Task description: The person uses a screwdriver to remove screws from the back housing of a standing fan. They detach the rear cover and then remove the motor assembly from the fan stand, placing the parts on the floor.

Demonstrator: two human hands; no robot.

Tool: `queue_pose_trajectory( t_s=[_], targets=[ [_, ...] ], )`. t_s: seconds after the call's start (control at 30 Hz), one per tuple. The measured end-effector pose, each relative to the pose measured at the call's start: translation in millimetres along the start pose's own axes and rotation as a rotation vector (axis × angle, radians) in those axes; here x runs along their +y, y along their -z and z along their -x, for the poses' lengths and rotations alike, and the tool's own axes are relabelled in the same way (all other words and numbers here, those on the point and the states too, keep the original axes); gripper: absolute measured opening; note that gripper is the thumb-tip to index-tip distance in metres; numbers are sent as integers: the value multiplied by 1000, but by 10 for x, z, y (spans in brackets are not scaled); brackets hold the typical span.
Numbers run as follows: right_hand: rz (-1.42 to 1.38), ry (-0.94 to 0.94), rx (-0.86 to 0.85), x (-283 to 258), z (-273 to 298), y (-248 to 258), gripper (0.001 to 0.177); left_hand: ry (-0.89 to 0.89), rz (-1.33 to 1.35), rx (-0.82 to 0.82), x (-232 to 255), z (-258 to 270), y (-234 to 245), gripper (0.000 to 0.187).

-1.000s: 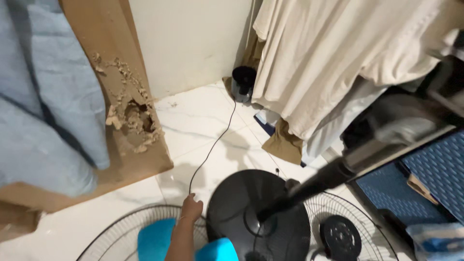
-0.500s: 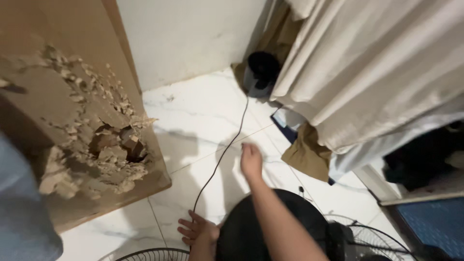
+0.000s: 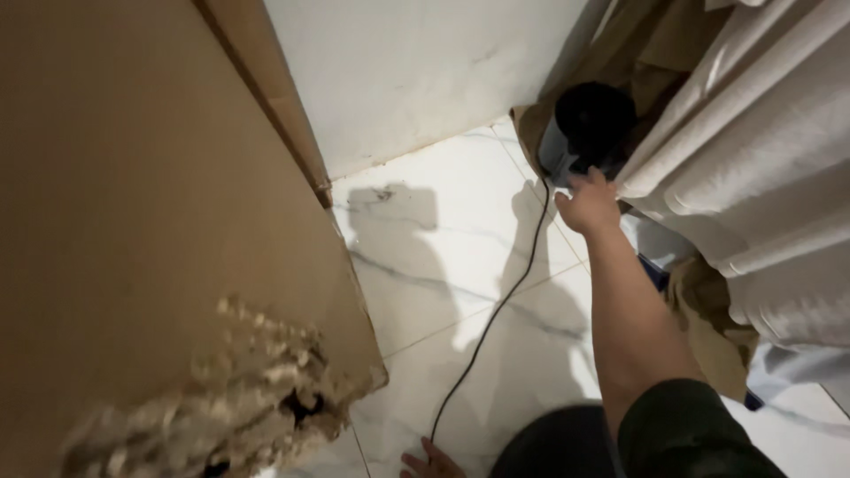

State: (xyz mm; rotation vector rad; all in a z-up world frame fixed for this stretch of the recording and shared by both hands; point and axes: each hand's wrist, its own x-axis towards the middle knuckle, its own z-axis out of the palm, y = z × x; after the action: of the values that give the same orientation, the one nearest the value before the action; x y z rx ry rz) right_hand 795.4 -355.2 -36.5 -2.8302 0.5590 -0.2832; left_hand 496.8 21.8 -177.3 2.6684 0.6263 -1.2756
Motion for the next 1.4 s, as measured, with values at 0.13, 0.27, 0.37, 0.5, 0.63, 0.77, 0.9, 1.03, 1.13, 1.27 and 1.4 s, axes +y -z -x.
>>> queue_pose_trajectory(
  t_s=[0.13,0.27,0.37,0.5,0.63,0.77,0.9,1.03,1.13,1.27,1.4],
  targets=[
    [-51,-76,-177,-88,-416,112,59,-1,10,-47,65,-44,192,116],
    [-33,-22,-234,-101,-670,-32,57,4,6,-65,62,-1,374,118],
    [-8,-56,-212,-133,-634,-208,50,15,16,-52,42,-13,462,120],
    [-6,-213,-72,-210,-261,-411,28,30,36,-14,4,-94,444,123],
    [-125,-118,294,-336,213,-573,41,51,45,6,-50,3,207,125],
    [-322,-173,512,-714,815,-561,35,23,61,-3,-126,260,48,128],
    [-446,-97,548,-1387,1986,-277,31,-74,119,-48,-53,472,126,130],
    [-704,11,408,-1798,3376,363,19,-146,170,-112,-180,571,258,133],
    [-653,179,346,-1761,4217,832,16,-209,232,-136,-266,562,215,134],
    [-745,263,255,-1267,5002,1239,13,-370,207,-99,-195,727,50,127],
    [-765,228,178,-665,5627,1138,17,-493,145,-67,-447,1022,-364,121]
  ],
)
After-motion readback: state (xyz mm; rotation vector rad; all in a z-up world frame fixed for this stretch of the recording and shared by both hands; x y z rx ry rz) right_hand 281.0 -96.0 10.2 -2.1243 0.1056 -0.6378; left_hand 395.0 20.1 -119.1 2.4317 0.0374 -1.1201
